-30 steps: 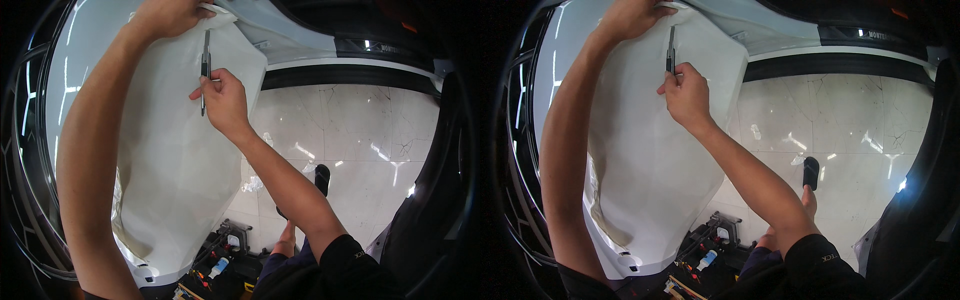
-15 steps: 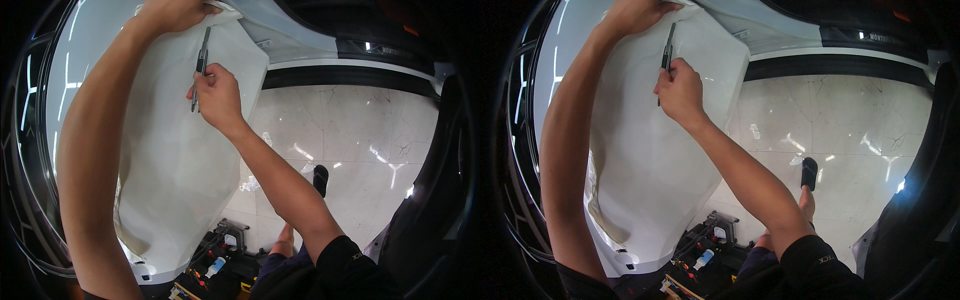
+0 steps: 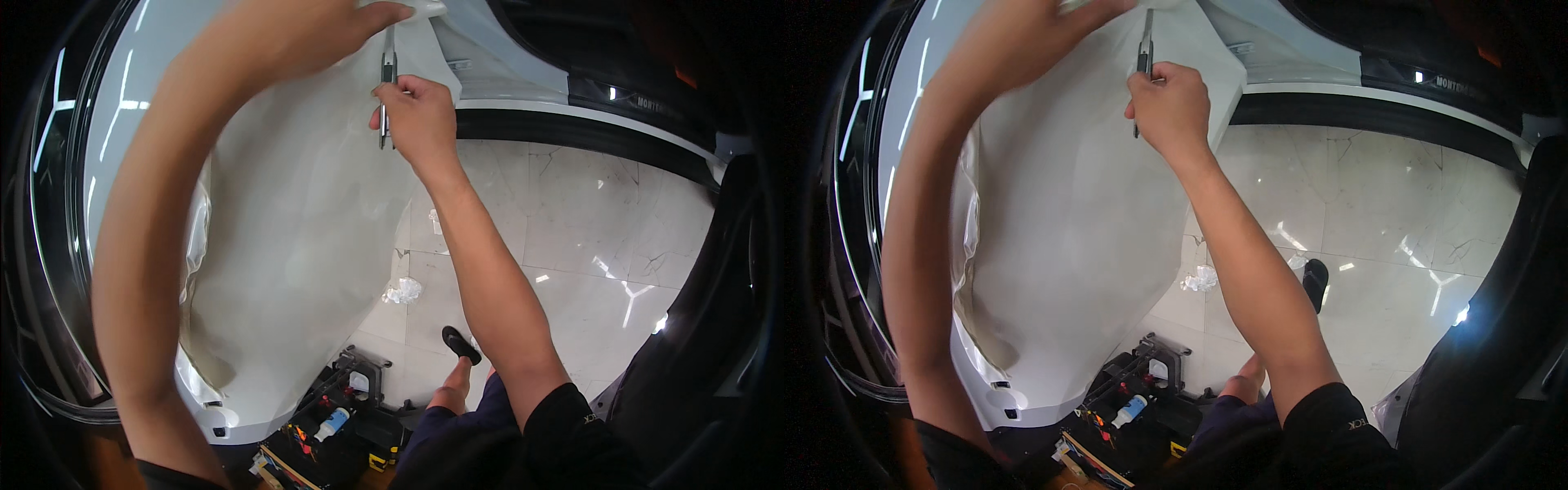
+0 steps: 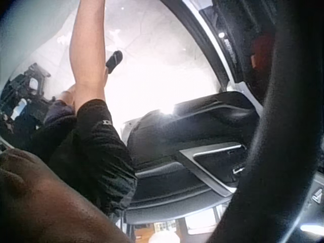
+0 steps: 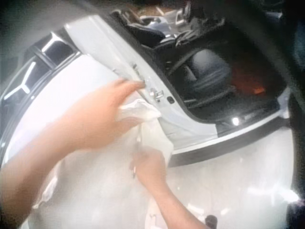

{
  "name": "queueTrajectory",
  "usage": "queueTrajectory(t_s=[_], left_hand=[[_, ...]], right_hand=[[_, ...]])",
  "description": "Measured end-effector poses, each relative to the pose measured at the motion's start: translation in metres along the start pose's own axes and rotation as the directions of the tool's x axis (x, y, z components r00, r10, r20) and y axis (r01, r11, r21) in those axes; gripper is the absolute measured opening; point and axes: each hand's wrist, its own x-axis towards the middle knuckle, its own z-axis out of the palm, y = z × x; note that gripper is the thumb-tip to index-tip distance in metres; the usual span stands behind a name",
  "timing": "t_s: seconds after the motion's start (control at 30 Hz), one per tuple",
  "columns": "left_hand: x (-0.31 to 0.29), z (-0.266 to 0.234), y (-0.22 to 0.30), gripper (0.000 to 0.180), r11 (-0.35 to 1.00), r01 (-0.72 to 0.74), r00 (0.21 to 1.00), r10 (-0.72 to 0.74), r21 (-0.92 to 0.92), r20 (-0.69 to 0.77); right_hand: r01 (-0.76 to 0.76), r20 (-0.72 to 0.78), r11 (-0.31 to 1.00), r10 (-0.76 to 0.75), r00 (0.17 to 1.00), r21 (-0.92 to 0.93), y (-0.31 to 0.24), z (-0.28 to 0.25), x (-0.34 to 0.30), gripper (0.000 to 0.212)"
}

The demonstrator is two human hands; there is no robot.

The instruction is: The person applies a white vinyl wrap to the exterior of a car door, smoothing it by hand and using a squeegee to remove air bubbles. They then use a utility knife to trim excess material around the door handle and edges.

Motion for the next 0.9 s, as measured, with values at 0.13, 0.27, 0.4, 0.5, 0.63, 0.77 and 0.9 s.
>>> queueTrajectory(t_s=[0.13, 0.27, 0.4, 0.5, 0.63, 0.77, 0.9], left_hand=[[-0.101, -0.083, 0.01, 0.062, 1.0, 0.021, 0.99, -0.024, -0.023, -0.138], [-0.231, -0.157, 0.006, 0.061, 0.94, 0.329, 0.94, -0.318, 0.088, -0.125], [-0.344, -0.177, 0.029, 0.056, 0.815, 0.579, 0.804, -0.568, 0.014, -0.177], [-0.401, -0.183, 0.031, 0.052, 0.777, 0.628, 0.754, -0.622, -0.044, -0.214], [-0.491, -0.207, 0.03, 0.044, 0.613, 0.79, 0.57, -0.751, -0.031, -0.334], [-0.573, -0.221, 0.023, 0.04, 0.44, 0.897, 0.358, -0.783, -0.046, -0.509], [-0.647, -0.229, 0.008, 0.044, 0.276, 0.959, 0.182, -0.766, -0.06, -0.616]], right_hand=[[0.03, -0.075, 0.999, -0.032, 0.997, -0.022, 0.001, -0.015, 0.01, 0.023], [0.0, -0.06, 0.999, 0.002, 0.998, 0.047, -0.009, -0.006, -0.004, 0.025], [0.042, -0.085, 0.998, -0.038, 0.996, 0.047, -0.003, -0.007, -0.001, 0.025], [0.075, -0.074, 0.997, -0.077, 0.994, -0.024, -0.002, -0.021, 0.005, 0.025], [0.075, -0.032, 0.993, -0.078, 0.996, -0.096, -0.007, -0.015, 0.008, 0.027], [0.061, -0.027, 0.98, -0.067, 0.997, -0.19, -0.002, -0.024, 0.014, 0.026], [0.043, -0.081, 0.987, -0.056, 0.995, -0.156, -0.011, -0.013, -0.004, 0.022]])
